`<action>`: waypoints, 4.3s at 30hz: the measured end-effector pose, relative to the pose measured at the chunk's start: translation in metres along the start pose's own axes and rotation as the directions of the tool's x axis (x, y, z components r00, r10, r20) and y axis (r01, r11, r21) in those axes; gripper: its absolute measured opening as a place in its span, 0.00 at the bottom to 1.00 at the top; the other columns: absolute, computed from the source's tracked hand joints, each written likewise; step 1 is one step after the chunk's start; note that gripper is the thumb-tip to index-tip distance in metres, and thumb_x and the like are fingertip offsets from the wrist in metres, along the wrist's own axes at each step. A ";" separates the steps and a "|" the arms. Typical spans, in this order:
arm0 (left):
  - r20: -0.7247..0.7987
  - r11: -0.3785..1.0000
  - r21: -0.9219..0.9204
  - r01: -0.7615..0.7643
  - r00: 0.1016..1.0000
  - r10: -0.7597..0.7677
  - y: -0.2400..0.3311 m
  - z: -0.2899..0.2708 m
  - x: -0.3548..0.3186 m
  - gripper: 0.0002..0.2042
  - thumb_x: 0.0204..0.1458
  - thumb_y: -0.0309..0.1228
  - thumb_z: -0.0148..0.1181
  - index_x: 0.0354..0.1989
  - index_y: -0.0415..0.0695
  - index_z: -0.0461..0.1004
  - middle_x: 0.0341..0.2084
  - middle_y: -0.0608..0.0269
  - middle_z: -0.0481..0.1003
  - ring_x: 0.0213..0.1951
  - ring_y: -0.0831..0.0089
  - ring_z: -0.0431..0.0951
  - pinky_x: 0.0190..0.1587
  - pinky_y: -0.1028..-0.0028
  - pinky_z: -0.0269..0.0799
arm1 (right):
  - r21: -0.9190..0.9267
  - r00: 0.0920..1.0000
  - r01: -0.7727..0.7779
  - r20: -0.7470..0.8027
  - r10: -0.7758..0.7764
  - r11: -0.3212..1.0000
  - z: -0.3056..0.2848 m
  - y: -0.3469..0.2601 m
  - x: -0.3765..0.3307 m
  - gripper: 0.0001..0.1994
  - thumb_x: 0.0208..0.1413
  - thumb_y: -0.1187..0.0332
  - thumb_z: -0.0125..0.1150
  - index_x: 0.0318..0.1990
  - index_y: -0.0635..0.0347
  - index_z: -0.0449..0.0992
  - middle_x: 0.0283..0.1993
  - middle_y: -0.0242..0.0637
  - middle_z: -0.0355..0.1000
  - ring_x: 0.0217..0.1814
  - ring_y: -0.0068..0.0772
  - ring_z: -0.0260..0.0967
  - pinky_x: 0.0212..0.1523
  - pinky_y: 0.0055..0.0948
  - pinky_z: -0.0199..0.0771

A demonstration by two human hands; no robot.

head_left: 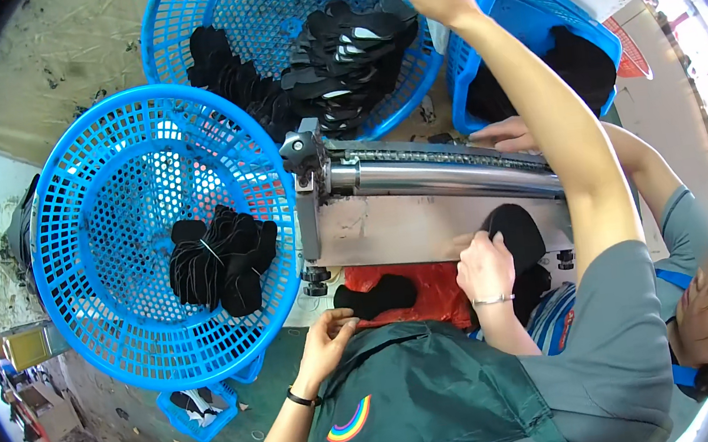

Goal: The person feeds fabric shoe parts through a roller machine, smooths them out by hand, and secures bundles of the processed pieces with rubber bands before placing them into a basket.

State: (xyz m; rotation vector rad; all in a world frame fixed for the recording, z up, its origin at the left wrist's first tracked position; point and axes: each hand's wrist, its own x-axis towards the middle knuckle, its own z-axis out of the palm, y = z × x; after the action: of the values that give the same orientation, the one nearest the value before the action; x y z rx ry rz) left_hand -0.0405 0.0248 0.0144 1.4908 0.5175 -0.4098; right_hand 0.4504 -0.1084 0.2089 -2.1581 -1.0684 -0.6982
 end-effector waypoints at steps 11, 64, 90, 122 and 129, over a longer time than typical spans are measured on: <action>-0.078 0.951 0.293 -0.099 0.989 0.128 -0.027 -0.006 0.009 0.13 0.57 0.30 0.60 0.48 0.37 0.75 0.37 0.51 0.81 0.40 0.64 0.84 0.44 0.69 0.77 | -0.022 0.990 -0.126 0.064 0.127 0.992 -0.010 0.000 -0.079 0.12 0.57 0.61 0.64 0.37 0.62 0.77 0.33 0.38 0.76 0.35 0.31 0.73 0.36 0.30 0.72; 0.142 0.959 -0.278 -0.047 0.986 0.089 0.107 0.057 0.064 0.08 0.59 0.28 0.61 0.42 0.38 0.73 0.27 0.69 0.78 0.22 0.85 0.73 0.22 0.85 0.63 | 0.052 0.359 -0.639 0.902 0.238 0.768 0.010 -0.048 -0.149 0.16 0.55 0.60 0.59 0.42 0.66 0.77 0.34 0.35 0.75 0.36 0.27 0.70 0.41 0.28 0.71; 0.255 0.843 -0.531 0.086 0.965 0.062 0.125 0.086 0.069 0.14 0.65 0.28 0.51 0.55 0.35 0.66 0.48 0.49 0.76 0.47 0.63 0.81 0.47 0.70 0.81 | -0.068 0.259 -0.711 0.900 0.350 0.700 -0.003 -0.055 -0.153 0.20 0.59 0.53 0.57 0.37 0.67 0.78 0.37 0.41 0.77 0.37 0.32 0.70 0.44 0.34 0.71; 0.025 0.928 -0.329 0.174 0.984 -0.176 -0.029 -0.041 -0.026 0.14 0.63 0.26 0.52 0.55 0.34 0.69 0.45 0.54 0.79 0.45 0.71 0.79 0.49 0.74 0.76 | -0.381 0.649 -0.427 0.503 0.571 0.820 -0.006 -0.114 -0.211 0.30 0.67 0.47 0.34 0.39 0.61 0.79 0.45 0.50 0.77 0.51 0.57 0.72 0.53 0.50 0.70; -0.013 0.997 -0.067 -0.043 0.999 0.042 -0.042 -0.035 -0.004 0.13 0.62 0.29 0.56 0.52 0.35 0.72 0.38 0.58 0.80 0.41 0.74 0.80 0.43 0.75 0.75 | -0.341 0.607 -0.339 0.633 0.481 0.877 0.052 -0.121 -0.175 0.27 0.67 0.48 0.30 0.50 0.57 0.75 0.54 0.48 0.74 0.57 0.56 0.69 0.57 0.50 0.68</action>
State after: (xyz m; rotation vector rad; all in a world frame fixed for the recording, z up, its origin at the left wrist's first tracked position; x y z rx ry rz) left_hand -0.0694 0.0575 -0.0182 1.4380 0.5035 -0.3476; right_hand 0.2663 -0.1001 0.0898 -2.7986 -0.7835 0.3182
